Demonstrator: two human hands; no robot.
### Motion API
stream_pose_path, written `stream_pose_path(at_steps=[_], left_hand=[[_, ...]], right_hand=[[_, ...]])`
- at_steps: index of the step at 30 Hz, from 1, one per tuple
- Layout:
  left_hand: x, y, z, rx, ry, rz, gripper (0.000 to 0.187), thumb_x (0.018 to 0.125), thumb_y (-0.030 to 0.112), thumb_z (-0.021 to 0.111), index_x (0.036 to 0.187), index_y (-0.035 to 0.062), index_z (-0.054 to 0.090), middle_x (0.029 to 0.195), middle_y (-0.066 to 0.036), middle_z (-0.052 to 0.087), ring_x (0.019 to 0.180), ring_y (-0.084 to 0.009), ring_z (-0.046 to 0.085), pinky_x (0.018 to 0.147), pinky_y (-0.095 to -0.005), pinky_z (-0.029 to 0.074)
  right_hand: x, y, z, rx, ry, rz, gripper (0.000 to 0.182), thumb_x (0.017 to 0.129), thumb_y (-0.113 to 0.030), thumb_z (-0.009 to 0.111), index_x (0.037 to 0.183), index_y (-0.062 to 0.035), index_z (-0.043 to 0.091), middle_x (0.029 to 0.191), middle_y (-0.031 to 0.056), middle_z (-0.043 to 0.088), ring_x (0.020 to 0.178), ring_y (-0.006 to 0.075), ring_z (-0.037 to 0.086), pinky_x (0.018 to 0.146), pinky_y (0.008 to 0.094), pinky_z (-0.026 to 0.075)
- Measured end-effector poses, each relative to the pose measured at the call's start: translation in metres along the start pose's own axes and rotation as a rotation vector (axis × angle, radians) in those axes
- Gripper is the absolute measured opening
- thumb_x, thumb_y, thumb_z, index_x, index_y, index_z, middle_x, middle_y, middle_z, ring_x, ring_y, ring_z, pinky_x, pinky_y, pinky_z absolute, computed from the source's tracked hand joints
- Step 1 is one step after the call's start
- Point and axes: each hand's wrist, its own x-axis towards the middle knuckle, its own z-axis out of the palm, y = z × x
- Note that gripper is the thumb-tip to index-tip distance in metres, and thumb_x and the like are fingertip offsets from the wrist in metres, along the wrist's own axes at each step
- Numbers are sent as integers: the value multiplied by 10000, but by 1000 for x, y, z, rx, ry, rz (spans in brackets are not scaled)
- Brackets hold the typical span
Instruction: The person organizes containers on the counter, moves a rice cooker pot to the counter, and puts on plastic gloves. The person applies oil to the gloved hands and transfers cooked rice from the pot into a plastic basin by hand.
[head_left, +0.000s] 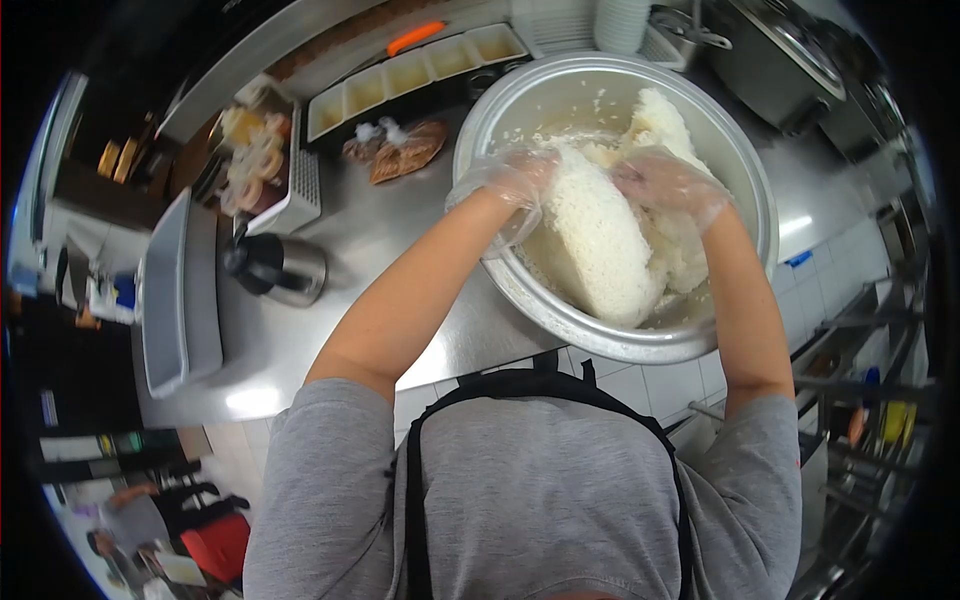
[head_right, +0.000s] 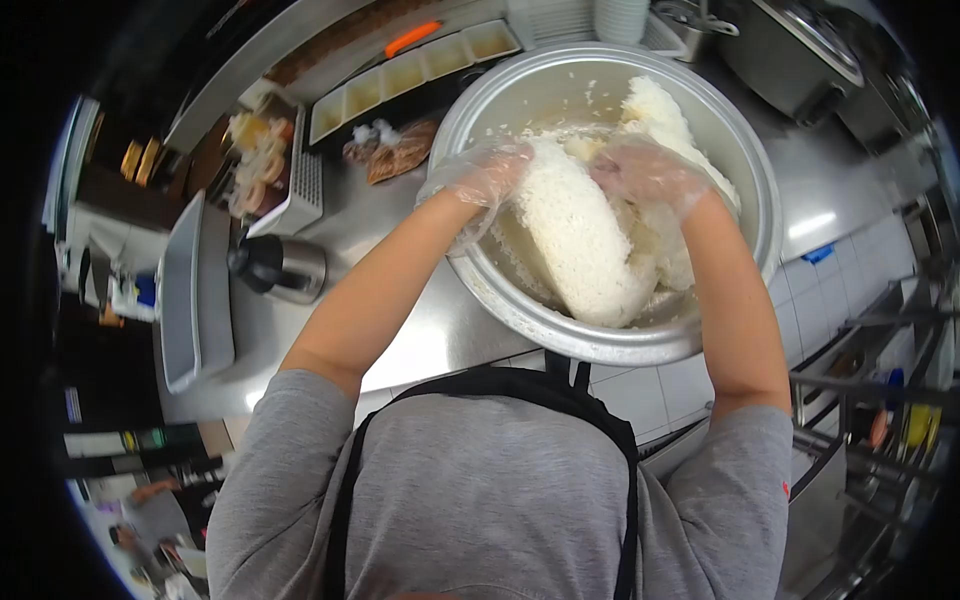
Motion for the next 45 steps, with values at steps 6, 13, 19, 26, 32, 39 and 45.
stream_pose_path(at_steps=[6,13,19,26,32,39,45], left_hand=[[-70,7,9,-514,147,-179,584,886,433,450,1251,-23,466,1252,-262,488,1197,-350,444,1018,-378,319],[-131,-5,33,-643,223,-442,598,885,404,455,1303,-20,395,1276,-267,462,1196,-369,440,1006,-387,321],[-153,12,26,-363,195,-568,509,908,442,370,1174,39,531,1218,-222,526,1156,-357,486,998,-426,332],[-143,35,19,-337,250,-686,483,918,432,347,1170,75,553,1239,-167,529,1183,-333,473,1005,-441,321],[-149,74,-15,-283,124,-673,521,903,422,366,1215,29,506,1287,-205,476,1237,-326,412,1056,-355,271],[-132,24,7,-150,42,-420,369,928,328,324,1094,96,559,1236,-133,515,1164,-289,463,1019,-370,313],[-129,39,-12,-378,81,-637,336,879,312,375,1000,67,570,1095,-135,572,1016,-292,517,918,-371,375]], right_hand=[[-10,-23,7,53,-8,-150,375,835,-345,555,962,0,627,945,220,602,946,345,546,861,411,411],[-13,-71,17,69,-87,-276,313,822,-302,579,874,2,631,888,194,611,888,320,567,816,402,424],[-8,-75,14,137,-158,-353,279,809,-269,581,844,4,629,809,172,618,779,291,572,745,382,440],[-8,-62,2,130,-153,-421,233,793,-235,592,852,-15,643,787,187,618,757,308,587,719,396,443],[-5,-45,5,73,-121,-501,244,814,-240,541,818,-4,603,780,200,594,736,330,553,705,406,430],[-4,-41,7,105,-81,-590,260,823,-239,509,765,11,555,713,220,545,686,369,519,674,443,407],[2,-36,9,81,-142,-629,281,845,-247,485,810,17,575,784,240,561,750,373,546,710,449,412]])
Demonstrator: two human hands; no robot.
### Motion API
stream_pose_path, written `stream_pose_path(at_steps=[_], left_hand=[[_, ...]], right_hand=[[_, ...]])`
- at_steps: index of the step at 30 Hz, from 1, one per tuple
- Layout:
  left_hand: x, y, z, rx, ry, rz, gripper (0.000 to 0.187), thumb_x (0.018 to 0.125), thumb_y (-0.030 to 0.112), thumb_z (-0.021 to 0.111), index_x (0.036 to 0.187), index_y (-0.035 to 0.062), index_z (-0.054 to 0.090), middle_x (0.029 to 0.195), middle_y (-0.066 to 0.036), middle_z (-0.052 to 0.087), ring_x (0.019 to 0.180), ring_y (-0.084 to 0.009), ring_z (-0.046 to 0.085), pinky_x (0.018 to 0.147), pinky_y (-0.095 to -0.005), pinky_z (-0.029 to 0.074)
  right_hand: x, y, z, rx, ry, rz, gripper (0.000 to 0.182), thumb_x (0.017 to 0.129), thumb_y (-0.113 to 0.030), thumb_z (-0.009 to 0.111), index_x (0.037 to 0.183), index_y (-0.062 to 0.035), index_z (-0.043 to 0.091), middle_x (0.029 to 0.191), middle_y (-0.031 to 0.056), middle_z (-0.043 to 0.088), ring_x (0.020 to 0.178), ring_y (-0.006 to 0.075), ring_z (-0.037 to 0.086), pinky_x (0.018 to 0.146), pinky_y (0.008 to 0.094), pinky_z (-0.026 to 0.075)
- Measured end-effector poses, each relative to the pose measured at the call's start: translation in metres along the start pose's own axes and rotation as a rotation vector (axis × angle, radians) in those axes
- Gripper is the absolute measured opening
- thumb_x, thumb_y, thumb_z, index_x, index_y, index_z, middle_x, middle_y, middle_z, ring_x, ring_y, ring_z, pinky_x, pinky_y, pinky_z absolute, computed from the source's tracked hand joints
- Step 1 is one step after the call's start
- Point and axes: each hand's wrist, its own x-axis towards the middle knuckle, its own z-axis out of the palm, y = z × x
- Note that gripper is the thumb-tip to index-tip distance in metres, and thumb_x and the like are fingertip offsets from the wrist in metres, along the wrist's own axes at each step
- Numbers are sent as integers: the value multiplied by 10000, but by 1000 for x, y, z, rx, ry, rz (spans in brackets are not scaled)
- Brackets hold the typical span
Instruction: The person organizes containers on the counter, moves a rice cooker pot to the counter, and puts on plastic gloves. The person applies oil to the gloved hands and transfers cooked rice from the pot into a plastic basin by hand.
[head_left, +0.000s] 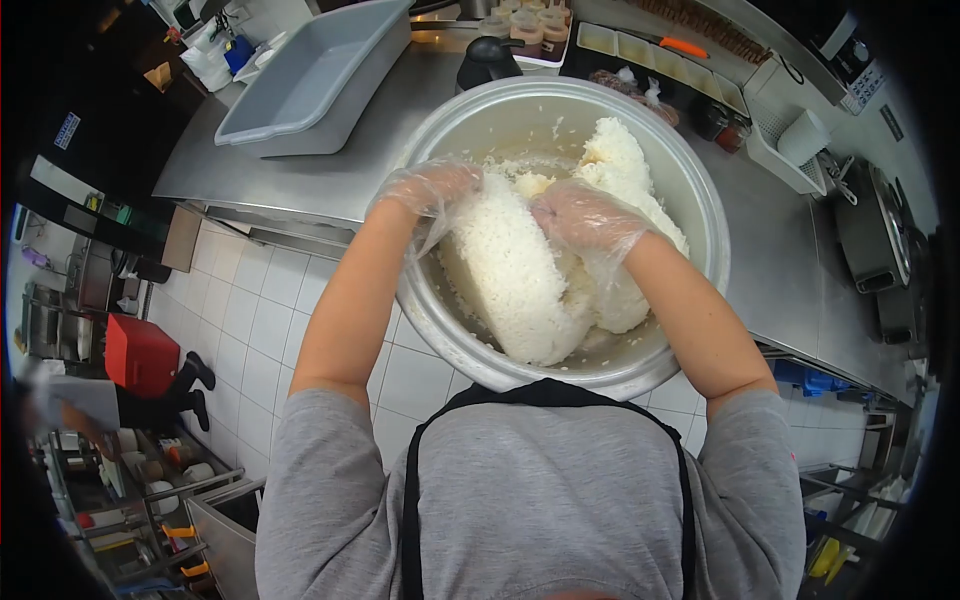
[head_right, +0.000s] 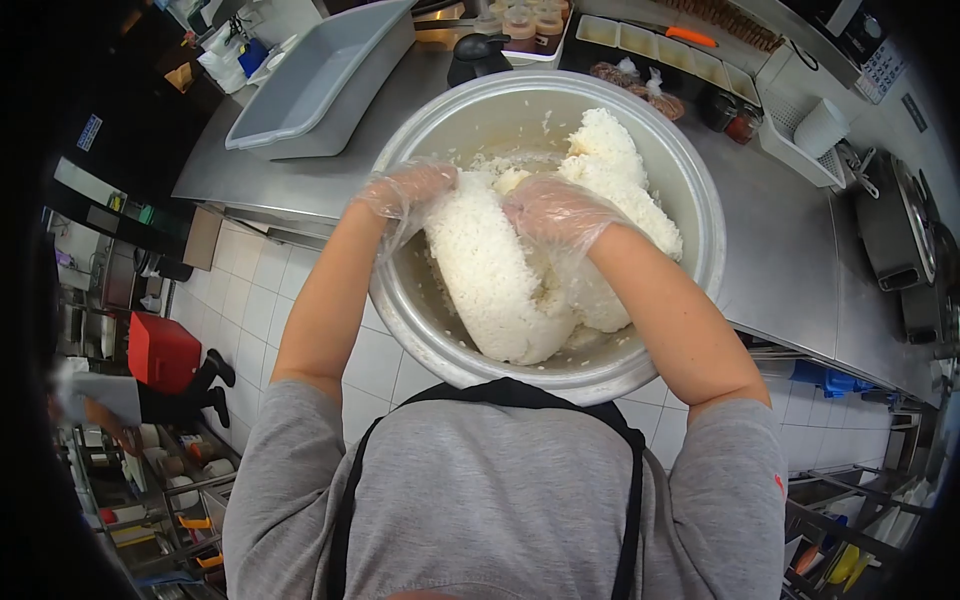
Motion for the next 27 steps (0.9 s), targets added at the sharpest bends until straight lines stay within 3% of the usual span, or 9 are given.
stream_pose_path(at_steps=[2,4,8,10,13,15,18,27], left_hand=[[2,3,1,-7,18,-50,327,850,303,409,997,65,577,1050,-126,583,974,-273,524,887,-363,387],[11,-5,-2,-22,38,-106,322,821,293,442,995,63,585,1005,-118,593,931,-255,530,857,-355,399],[22,-24,3,-390,36,-166,317,749,240,526,991,49,602,942,-81,592,880,-201,526,820,-330,417],[20,-21,-3,-492,59,-227,315,730,219,548,986,46,607,921,-71,590,864,-190,524,811,-318,421],[12,-17,14,-474,92,-311,394,729,206,543,1085,37,570,994,-76,581,899,-196,520,832,-306,422],[11,-18,18,-419,281,-292,520,726,184,542,1212,7,482,1094,-84,548,959,-188,501,864,-286,409],[18,-31,18,-583,132,-323,614,719,160,542,1288,-21,397,1168,-94,511,1015,-181,477,901,-274,386],[12,-23,22,-712,186,-332,550,763,136,517,1288,4,423,1174,-96,516,1015,-180,499,904,-269,395]], right_hand=[[4,7,6,-70,76,-170,300,856,-256,465,831,17,588,836,248,579,800,382,562,736,459,420],[9,2,2,-65,16,-136,300,859,-256,458,837,11,593,860,247,585,822,389,563,754,462,422],[20,-6,-8,-37,-201,-27,306,874,-264,443,891,-10,613,936,237,592,900,395,555,818,460,419],[24,4,-6,-40,-195,-81,320,885,-274,439,907,-10,619,934,238,592,900,395,557,825,457,418],[21,8,0,9,-212,-107,377,896,-302,416,936,6,630,956,248,596,922,391,566,852,454,415],[18,8,-4,16,-217,-109,421,897,-320,396,950,22,635,981,257,600,944,386,574,872,453,413],[13,9,-6,7,-164,-155,414,894,-320,410,951,20,639,988,250,603,945,381,576,872,445,416],[16,13,2,24,-182,-146,350,904,-295,453,929,3,634,931,247,601,893,381,573,821,450,422]])
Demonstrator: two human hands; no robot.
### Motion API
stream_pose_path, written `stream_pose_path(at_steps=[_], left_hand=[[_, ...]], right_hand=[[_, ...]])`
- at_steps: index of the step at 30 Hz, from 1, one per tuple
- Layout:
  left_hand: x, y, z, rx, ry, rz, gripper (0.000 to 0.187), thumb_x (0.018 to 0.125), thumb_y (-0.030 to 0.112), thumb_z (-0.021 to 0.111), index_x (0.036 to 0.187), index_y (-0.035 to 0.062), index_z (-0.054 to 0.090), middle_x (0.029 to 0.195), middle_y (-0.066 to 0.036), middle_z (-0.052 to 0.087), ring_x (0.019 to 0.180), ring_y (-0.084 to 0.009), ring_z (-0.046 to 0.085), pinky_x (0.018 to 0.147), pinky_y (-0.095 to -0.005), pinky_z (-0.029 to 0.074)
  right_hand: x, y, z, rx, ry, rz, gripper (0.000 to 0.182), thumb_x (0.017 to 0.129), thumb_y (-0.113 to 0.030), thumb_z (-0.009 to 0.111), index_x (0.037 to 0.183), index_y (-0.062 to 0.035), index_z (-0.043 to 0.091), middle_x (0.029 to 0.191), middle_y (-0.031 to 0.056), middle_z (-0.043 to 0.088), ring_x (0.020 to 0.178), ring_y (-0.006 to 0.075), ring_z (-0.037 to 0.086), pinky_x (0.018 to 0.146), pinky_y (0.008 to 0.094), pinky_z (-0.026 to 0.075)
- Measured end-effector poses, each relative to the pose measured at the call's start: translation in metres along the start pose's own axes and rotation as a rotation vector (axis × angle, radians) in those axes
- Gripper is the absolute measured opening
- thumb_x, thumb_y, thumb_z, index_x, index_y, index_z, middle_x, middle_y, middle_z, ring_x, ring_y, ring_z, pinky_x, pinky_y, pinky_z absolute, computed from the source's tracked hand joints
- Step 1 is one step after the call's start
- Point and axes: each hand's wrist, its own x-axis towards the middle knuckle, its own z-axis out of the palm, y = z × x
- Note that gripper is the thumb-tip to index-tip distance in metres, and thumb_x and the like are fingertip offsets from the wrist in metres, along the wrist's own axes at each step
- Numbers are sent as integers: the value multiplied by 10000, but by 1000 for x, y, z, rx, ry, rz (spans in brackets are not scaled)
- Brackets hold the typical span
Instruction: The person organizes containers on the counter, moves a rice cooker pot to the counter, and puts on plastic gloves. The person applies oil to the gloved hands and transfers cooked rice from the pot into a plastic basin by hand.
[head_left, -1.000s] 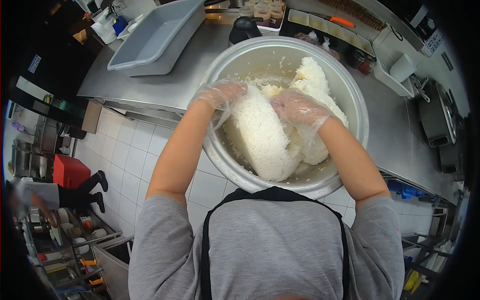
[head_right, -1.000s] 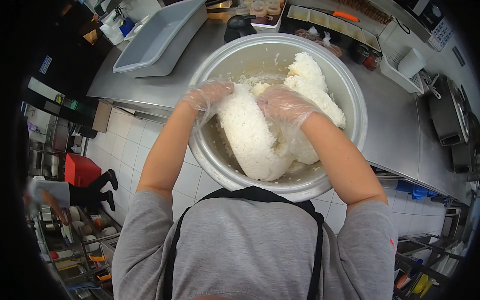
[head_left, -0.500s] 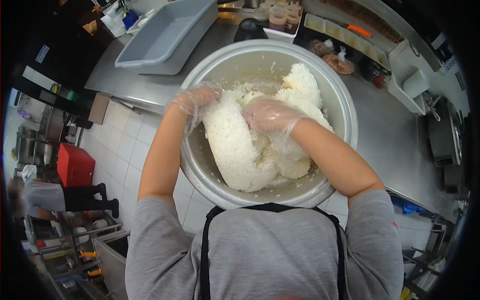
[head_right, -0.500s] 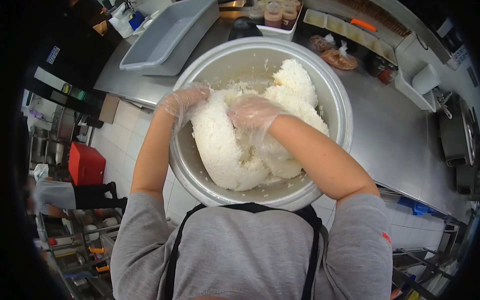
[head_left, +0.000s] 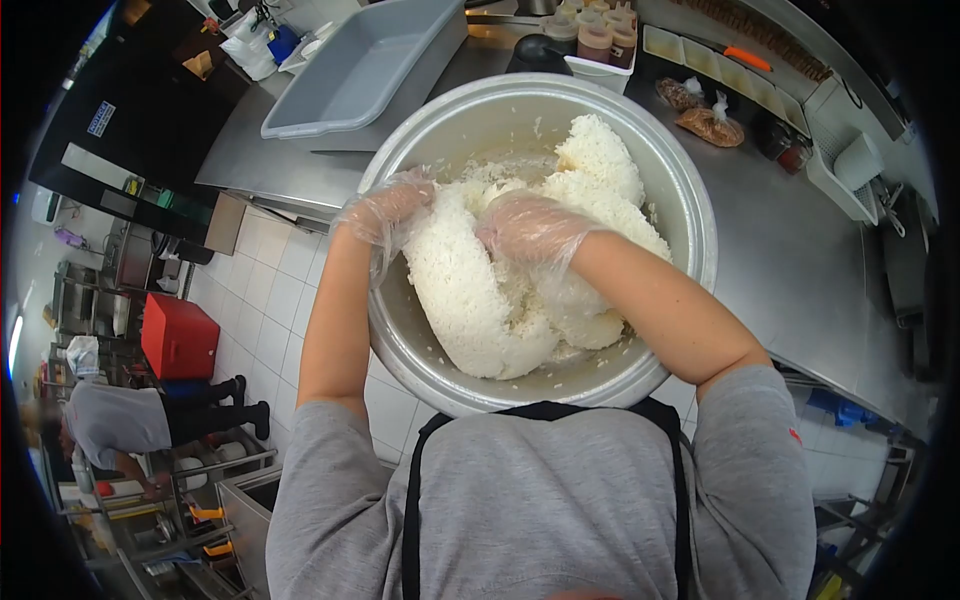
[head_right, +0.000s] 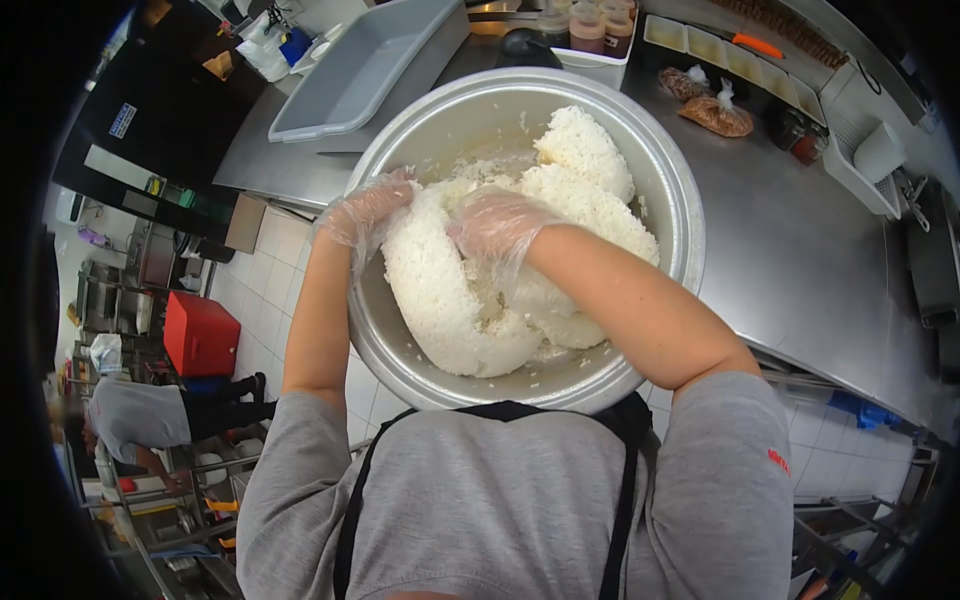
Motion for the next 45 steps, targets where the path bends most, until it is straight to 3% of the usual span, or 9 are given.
stream_pose_path(at_steps=[6,12,18,25,31,34,41,42,45], left_hand=[[22,3,-2,460,104,179,457,821,182,520,1240,4,477,1189,-103,541,1012,-185,525,890,-294,423],[33,-6,-4,172,-127,154,352,873,281,515,1101,23,587,1030,-86,622,903,-193,573,832,-325,450],[37,13,-4,509,-137,197,354,861,296,531,1099,41,594,1038,-94,617,907,-193,568,816,-331,440],[42,19,-4,582,-70,146,416,853,337,549,1132,29,581,1091,-110,600,990,-199,545,874,-321,410],[78,-18,-17,588,-249,552,342,908,243,511,1179,40,564,1168,-91,581,1059,-170,529,934,-295,386],[57,-13,-11,352,-213,229,333,945,198,427,1229,61,534,1231,-55,552,1098,-157,508,958,-285,365],[90,-46,-29,1069,-103,863,392,921,229,444,1278,70,473,1240,-97,555,1115,-240,528,951,-317,385],[66,-25,-17,815,-77,524,388,909,216,437,1266,71,480,1239,-96,556,1112,-262,528,942,-339,393],[55,-7,-17,1074,-193,361,401,963,237,289,1284,75,468,1317,-121,482,1234,-274,424,1047,-364,298]], right_hand=[[-6,-6,-11,16,9,55,408,889,-332,425,964,10,636,1008,227,609,980,373,566,886,433,414],[-2,6,-17,81,26,-14,332,868,-329,506,944,-27,621,892,185,618,834,296,589,790,384,437],[-2,13,-41,279,344,109,340,840,-340,561,970,-34,632,932,166,642,818,286,611,787,369,462],[3,26,-20,-24,340,143,458,864,-349,530,1243,-92,537,1263,154,523,1175,296,488,1031,349,336],[14,11,-9,-64,205,165,510,872,-347,494,1327,-120,454,1345,153,449,1242,302,422,1051,365,309],[17,11,-7,-63,195,174,505,870,-336,495,1322,-115,457,1338,158,453,1238,309,424,1048,366,313],[29,18,-8,-139,161,106,449,856,-313,491,1239,-80,523,1256,161,519,1180,320,471,999,397,358],[33,18,-11,-139,156,112,449,856,-313,491,1239,-80,523,1256,161,519,1180,320,471,999,397,358],[35,13,-26,-84,-4,162,420,850,-284,496,1207,-67,535,1206,173,541,1137,329,499,959,391,395]])
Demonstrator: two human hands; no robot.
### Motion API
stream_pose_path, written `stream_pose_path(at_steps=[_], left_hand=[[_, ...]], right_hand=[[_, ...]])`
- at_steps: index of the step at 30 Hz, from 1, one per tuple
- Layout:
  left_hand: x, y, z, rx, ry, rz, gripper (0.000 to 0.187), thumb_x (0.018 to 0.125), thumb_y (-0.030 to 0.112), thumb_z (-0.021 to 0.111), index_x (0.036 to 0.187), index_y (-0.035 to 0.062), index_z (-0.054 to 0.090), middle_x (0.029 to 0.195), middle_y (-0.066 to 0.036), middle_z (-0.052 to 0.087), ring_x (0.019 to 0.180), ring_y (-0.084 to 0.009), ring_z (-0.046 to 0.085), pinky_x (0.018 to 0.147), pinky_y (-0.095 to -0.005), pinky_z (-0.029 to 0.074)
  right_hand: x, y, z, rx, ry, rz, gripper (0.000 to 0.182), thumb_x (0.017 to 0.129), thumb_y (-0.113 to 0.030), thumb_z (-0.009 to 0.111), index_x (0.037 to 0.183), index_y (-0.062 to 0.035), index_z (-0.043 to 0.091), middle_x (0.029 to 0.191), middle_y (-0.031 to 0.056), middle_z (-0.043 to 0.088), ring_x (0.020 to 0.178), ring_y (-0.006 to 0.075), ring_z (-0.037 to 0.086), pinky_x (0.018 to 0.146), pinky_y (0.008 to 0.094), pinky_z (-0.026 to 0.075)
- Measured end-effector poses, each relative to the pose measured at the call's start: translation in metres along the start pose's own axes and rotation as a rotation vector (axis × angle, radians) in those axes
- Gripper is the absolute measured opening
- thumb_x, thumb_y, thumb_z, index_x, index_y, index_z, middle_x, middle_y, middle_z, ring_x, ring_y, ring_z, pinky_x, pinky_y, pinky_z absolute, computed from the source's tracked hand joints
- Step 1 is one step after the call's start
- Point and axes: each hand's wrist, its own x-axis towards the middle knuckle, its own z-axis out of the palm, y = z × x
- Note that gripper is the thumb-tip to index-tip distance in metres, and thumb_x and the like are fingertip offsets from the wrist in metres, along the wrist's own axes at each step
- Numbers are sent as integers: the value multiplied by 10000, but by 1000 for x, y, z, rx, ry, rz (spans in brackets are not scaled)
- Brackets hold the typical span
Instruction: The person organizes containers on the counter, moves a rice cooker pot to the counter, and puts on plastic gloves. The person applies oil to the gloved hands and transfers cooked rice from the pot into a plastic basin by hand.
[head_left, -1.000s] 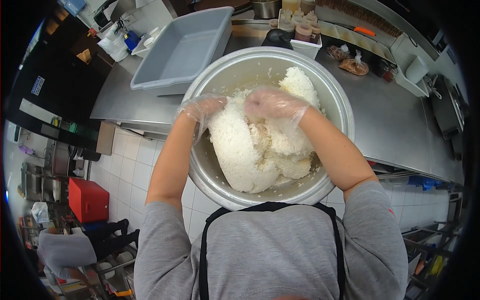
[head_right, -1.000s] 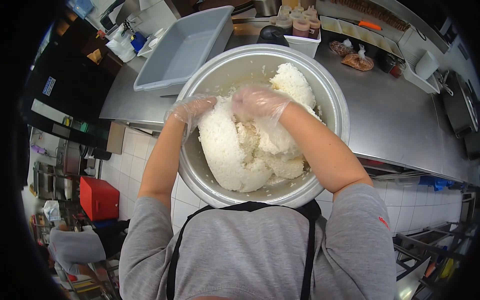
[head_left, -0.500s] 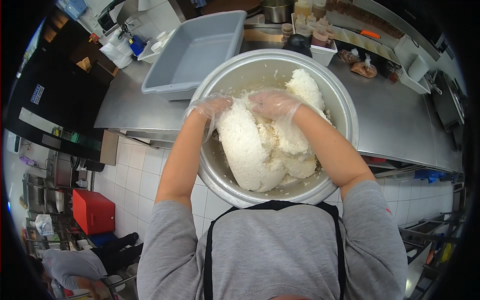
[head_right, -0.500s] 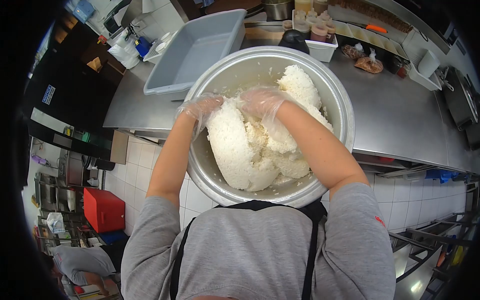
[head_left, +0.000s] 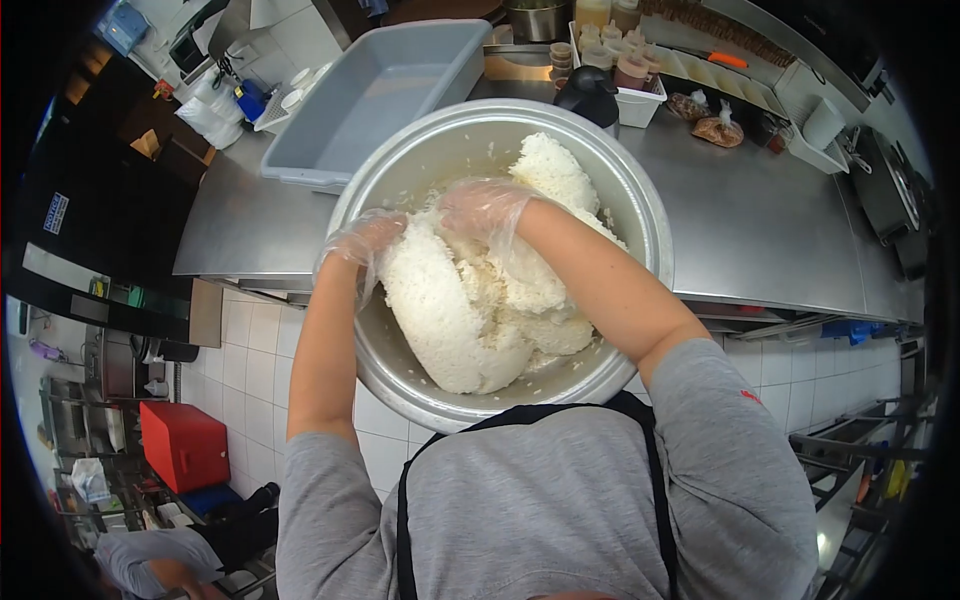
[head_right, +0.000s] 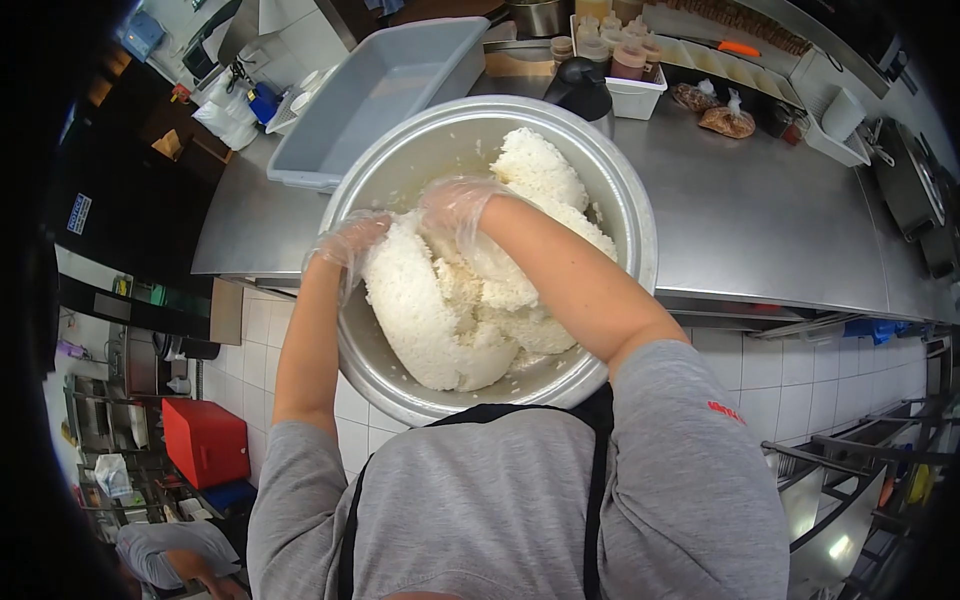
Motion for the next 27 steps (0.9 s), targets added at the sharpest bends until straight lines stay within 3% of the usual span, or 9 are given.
stream_pose_path(at_steps=[2,5,7,9,10,19,22,24,27], left_hand=[[-9,22,-16,378,-48,13,329,938,194,345,1176,56,526,1182,-138,573,1124,-298,515,967,-390,387],[8,-13,13,-278,155,-110,254,901,192,429,1017,42,596,998,-153,635,924,-298,599,814,-380,467],[3,-4,3,-318,177,-270,283,906,226,444,967,32,642,948,-169,648,837,-293,615,770,-363,475],[6,-11,4,89,150,2,313,907,253,434,985,29,638,975,-171,642,837,-288,617,769,-371,474],[5,-10,4,88,146,-6,313,907,253,434,985,29,638,975,-171,642,837,-288,617,769,-371,474],[-7,21,-7,241,112,8,251,867,157,452,1059,43,566,1039,-180,621,1019,-318,584,867,-403,454],[-5,15,-6,311,90,70,272,871,187,451,1073,45,566,1101,-183,602,1076,-308,556,902,-394,435],[-5,24,-9,266,47,-6,281,866,199,457,1070,43,572,1124,-179,596,1092,-308,549,907,-389,434],[-10,33,-11,277,91,-1,276,863,192,459,1055,32,578,1119,-176,601,1079,-313,559,902,-391,440]], right_hand=[[-13,-1,-15,-19,-113,-79,382,852,-276,508,1165,-65,566,1175,187,558,1085,325,536,932,405,418],[-31,18,-12,761,228,-108,332,858,-311,532,1015,-44,650,1055,146,635,912,271,613,721,414,494],[-55,31,-67,680,152,-121,282,815,-287,641,975,-55,629,1138,140,585,957,247,568,929,374,433],[-75,44,-94,1024,363,-170,276,815,-261,661,970,-39,607,1071,95,601,891,161,561,876,290,455],[-43,76,-97,1103,476,-365,252,919,-286,522,925,-46,599,677,-17,500,539,45,394,488,175,371],[53,147,-125,1928,440,230,201,928,-195,495,949,-17,584,609,-14,509,460,69,440,401,207,328],[59,163,-116,1665,477,221,204,929,-195,485,909,-11,571,615,10,519,467,87,467,403,237,355],[86,211,-109,631,390,-161,182,910,-178,507,829,-21,550,616,24,526,466,95,476,403,246,365],[63,219,-107,1085,335,163,183,884,-169,549,761,-34,535,623,19,530,457,79,449,401,218,376]])
